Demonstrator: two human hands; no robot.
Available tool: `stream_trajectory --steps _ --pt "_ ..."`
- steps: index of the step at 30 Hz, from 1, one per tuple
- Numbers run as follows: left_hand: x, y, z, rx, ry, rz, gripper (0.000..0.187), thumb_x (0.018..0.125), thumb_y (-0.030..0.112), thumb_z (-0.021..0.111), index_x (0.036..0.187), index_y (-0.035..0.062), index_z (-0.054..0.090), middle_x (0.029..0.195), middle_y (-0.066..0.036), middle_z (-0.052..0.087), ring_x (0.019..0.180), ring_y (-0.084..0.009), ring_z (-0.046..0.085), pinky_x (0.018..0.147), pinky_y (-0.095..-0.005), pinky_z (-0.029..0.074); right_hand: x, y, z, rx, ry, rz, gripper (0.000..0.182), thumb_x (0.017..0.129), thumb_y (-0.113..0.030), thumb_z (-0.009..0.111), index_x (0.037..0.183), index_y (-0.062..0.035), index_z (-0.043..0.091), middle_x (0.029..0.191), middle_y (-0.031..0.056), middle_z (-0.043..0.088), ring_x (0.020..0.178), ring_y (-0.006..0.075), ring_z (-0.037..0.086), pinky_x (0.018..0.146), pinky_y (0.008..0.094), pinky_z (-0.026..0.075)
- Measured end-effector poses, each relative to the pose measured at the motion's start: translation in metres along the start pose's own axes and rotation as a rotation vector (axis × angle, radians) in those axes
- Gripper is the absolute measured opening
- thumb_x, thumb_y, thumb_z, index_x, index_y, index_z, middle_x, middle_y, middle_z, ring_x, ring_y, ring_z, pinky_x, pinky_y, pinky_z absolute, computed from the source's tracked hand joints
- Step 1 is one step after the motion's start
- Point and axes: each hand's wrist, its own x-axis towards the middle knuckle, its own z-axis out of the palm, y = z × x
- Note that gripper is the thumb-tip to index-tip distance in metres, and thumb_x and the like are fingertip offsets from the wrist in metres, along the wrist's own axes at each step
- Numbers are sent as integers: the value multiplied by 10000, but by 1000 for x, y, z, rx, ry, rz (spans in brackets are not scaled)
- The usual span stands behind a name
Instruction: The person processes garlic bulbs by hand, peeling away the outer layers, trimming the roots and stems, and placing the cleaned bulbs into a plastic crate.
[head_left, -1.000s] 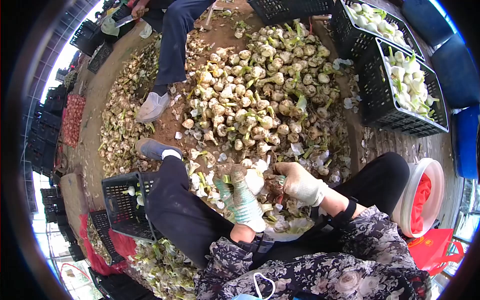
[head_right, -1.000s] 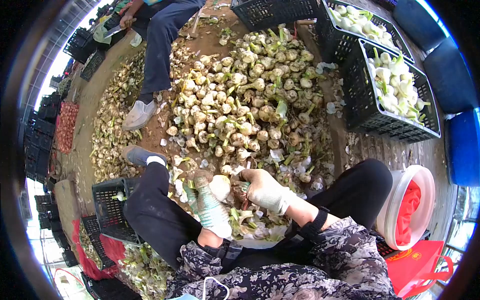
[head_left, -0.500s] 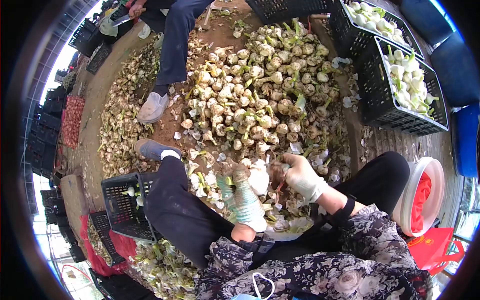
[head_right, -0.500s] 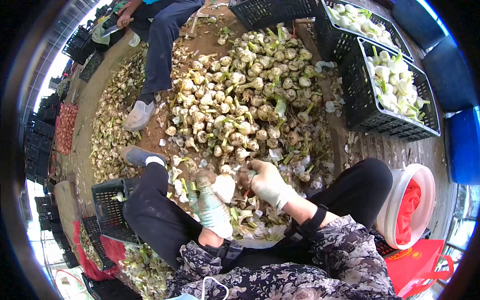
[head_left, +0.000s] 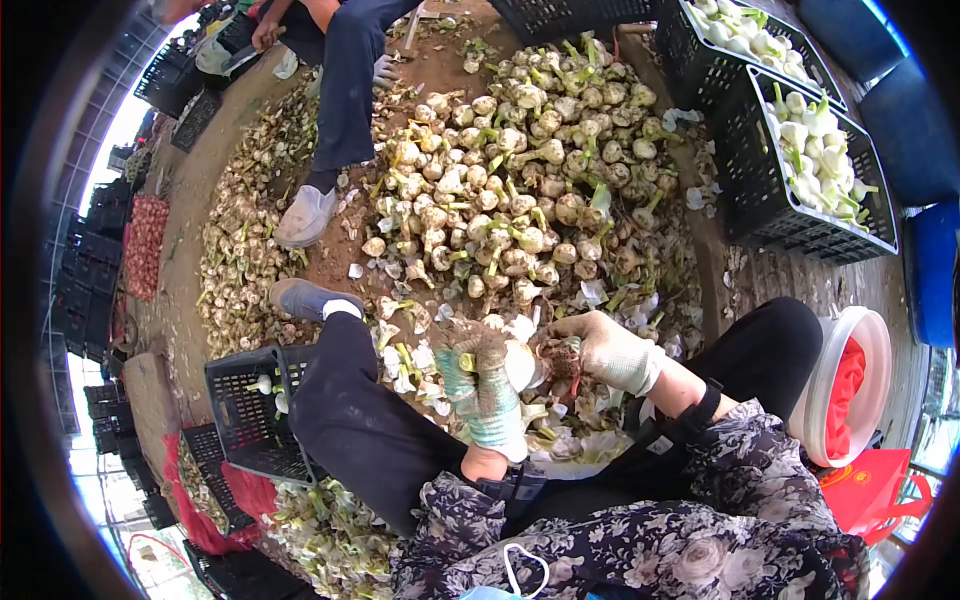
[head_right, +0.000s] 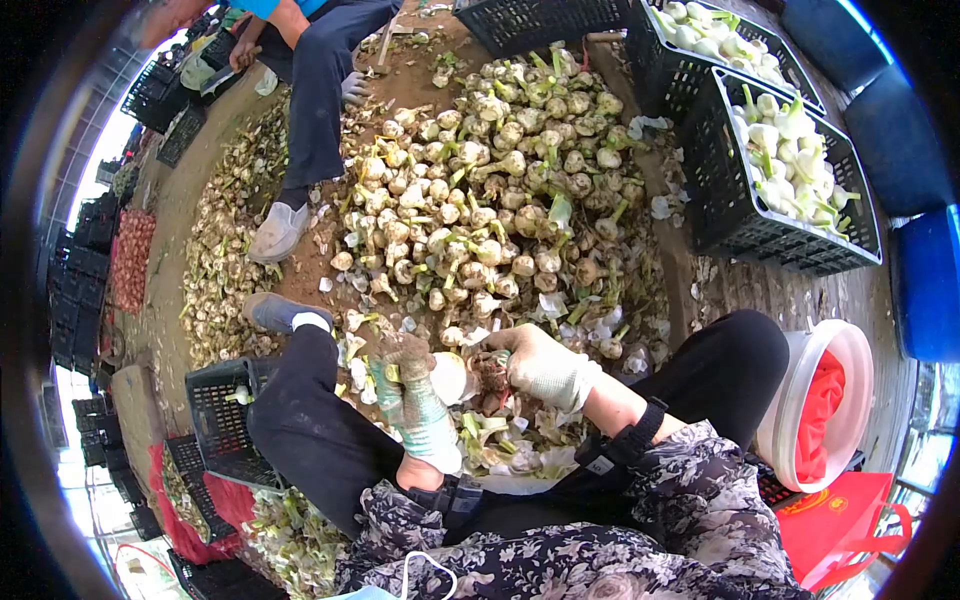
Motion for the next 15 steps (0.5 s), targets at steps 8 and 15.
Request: stream_trajectory --steps 8,15 --pt "8 -19 -7 204 -41 374 219 847 261 655 810 55 592 798 -25 583 746 -143 552 713 -299 470 -2 -5 25 -455 171 -27 337 784 -240 697 945 37 594 761 91 631 731 108 573 648 268 474" --pt "12 -27 -11 -360 -102 -194 286 873 343 617 762 80 596 779 -19 576 756 -133 547 687 -288 461 13 23 5 -475 185 -179 276 706 9 576 976 62 596 823 183 652 767 198 641 716 334 495"
